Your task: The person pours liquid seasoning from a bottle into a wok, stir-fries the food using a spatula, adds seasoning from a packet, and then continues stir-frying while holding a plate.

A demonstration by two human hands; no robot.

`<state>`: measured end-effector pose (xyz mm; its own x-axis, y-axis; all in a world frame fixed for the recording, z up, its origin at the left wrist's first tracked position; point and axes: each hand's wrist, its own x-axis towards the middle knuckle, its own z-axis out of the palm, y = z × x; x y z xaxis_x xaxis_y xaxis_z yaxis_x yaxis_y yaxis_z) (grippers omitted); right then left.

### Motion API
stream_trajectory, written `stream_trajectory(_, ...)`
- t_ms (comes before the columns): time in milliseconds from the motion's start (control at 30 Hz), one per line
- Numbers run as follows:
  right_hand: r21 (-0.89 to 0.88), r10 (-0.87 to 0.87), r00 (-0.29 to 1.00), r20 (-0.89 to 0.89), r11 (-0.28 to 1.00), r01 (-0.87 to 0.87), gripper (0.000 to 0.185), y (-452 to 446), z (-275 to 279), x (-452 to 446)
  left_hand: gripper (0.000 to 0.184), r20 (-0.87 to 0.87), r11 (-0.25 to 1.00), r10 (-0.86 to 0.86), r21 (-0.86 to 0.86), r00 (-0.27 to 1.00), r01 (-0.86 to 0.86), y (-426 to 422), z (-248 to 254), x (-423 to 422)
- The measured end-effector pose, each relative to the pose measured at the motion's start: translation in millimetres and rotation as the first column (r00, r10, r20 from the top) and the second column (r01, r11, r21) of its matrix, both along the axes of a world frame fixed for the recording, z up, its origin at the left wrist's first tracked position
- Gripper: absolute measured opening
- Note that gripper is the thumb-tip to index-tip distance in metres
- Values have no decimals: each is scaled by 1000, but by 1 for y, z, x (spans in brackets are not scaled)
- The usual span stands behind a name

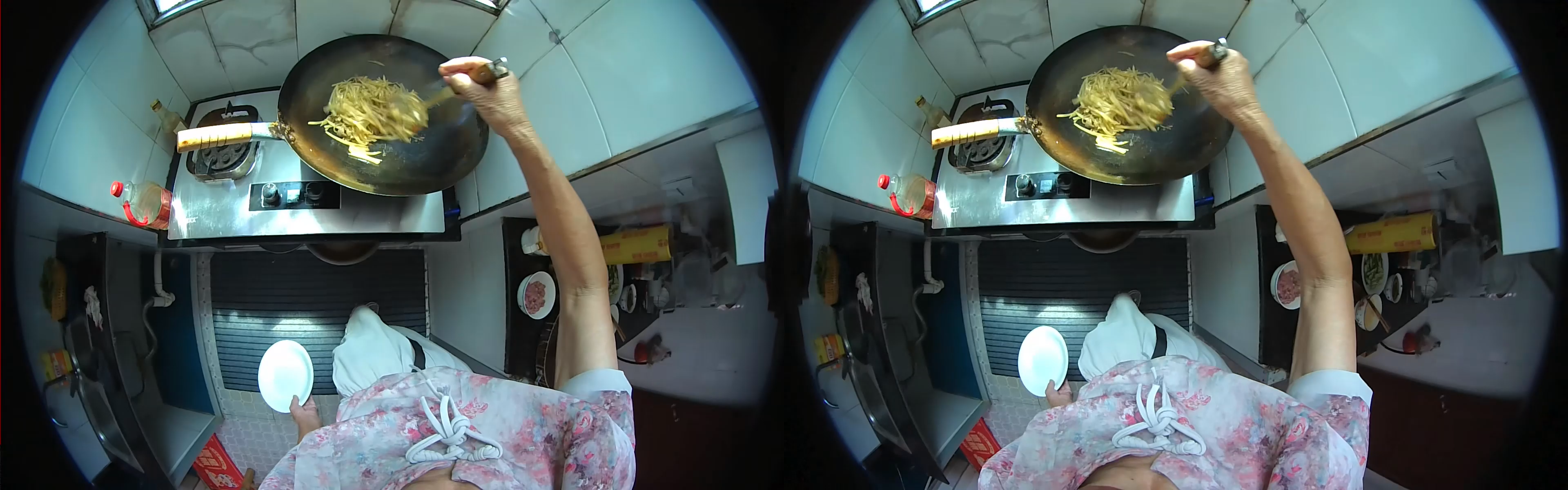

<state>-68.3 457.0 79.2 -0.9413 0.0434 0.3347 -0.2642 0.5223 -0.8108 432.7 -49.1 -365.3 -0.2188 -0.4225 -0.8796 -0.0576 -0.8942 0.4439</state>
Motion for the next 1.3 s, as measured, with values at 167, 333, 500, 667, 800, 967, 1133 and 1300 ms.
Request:
stream_trajectory(167, -83, -278, 957, 82, 955, 284, 15, 46, 13, 1, 41, 41, 1000, -4, -4, 999, 4, -8, -18, 4)
stream_trajectory(333, -423, -324, 931, 171, 829, 366, 22, 81, -42, -23, 44, -8, 999, -39, -20, 999, 39, -6, -14, 3)
stream_trajectory(500, -842, -152, 972, 179, 487, 232, 20, 55, -129, -59, 47, 8, 998, -58, -1, 998, 58, -4, -3, -16)
stream_trajectory(667, -773, 50, 999, 12, 634, -23, 14, 8, -104, -43, 46, 7, 995, -95, 29, 995, 94, -7, 12, -32)
stream_trajectory(800, -158, 290, 948, -132, 938, -309, 12, -16, -46, -14, 42, 25, 998, -63, 4, 998, 63, -8, 13, -31)
stream_trajectory(967, 366, 593, 799, -100, 768, -525, 19, -42, 15, 40, 41, 51, 1000, -7, 11, 999, 6, -11, -3, -24)
stream_trajectory(1133, 440, 638, 766, -76, 711, -548, 20, -66, 24, 93, 47, 18, 1000, -12, 2, 1000, 12, -3, 5, -16)
stream_trajectory(1300, 528, 657, 754, -13, 645, -552, 19, -84, -14, 105, 43, 5, 1000, -11, 18, 1000, 11, -2, 3, -8)
